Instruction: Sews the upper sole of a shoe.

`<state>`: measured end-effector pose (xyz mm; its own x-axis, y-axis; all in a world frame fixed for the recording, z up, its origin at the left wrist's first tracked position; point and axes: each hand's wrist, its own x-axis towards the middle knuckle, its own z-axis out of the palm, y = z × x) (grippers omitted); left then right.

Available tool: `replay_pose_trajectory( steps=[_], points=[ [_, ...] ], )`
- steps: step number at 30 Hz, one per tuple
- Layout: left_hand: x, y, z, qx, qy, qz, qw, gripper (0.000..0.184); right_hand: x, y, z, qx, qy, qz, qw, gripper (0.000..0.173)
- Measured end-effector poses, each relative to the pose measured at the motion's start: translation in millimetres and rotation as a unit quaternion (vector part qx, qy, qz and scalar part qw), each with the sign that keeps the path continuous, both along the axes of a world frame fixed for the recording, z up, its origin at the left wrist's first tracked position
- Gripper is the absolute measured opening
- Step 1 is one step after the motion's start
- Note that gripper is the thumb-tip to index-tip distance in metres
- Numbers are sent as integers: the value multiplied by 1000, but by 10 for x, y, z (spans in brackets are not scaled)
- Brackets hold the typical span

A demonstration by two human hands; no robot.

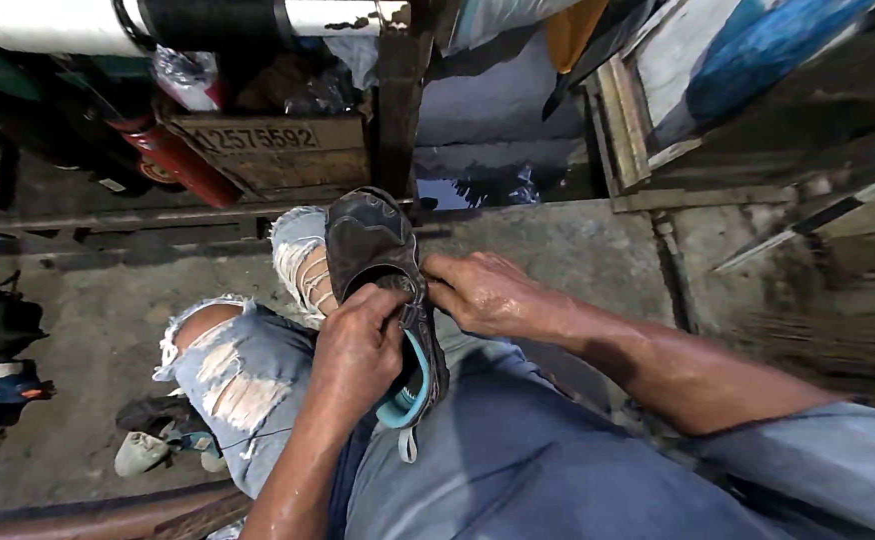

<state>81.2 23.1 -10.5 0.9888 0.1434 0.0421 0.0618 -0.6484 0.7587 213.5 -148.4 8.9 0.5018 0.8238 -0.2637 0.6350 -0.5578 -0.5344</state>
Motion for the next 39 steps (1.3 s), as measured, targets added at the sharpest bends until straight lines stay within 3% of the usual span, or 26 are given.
replay_pose_trajectory(
  steps=[2, 5, 8, 16, 22, 32, 34, 36, 39],
  points=[
    [0, 16, 4, -9, 8, 0, 1000, 24, 27, 31, 45, -1, 28, 10, 1000, 13],
    [-4, 51, -23, -23, 11, 15, 1000, 24, 7, -18, -131, 107, -12, 14, 994, 14],
    [15, 41, -25, -20, 9, 26, 999, 25, -50, -66, -238, 148, -33, -12, 988, 17],
    [67, -43, -33, -8, 1, 9, 1000, 28, -116, -157, -339, 166, -25, -65, 984, 18],
    [64, -104, -12, 8, 3, 7, 1000, 26, -121, -191, -385, 163, 42, -128, 977, 23],
    [17, 3, -58, -60, -20, 44, 997, 27, 184, -341, -443, 194, -65, -150, 967, 33],
    [-12, 50, -70, -124, -22, 43, 991, 27, 161, -328, -410, 214, -17, -133, 968, 30],
    [-64, 117, -67, -172, -48, 43, 983, 19, 107, -288, -315, 259, 103, -122, 953, 25],
    [-138, 173, -58, -198, -63, 45, 977, 15, 5, -223, -201, 315, 354, -124, 872, 24]
  ],
)
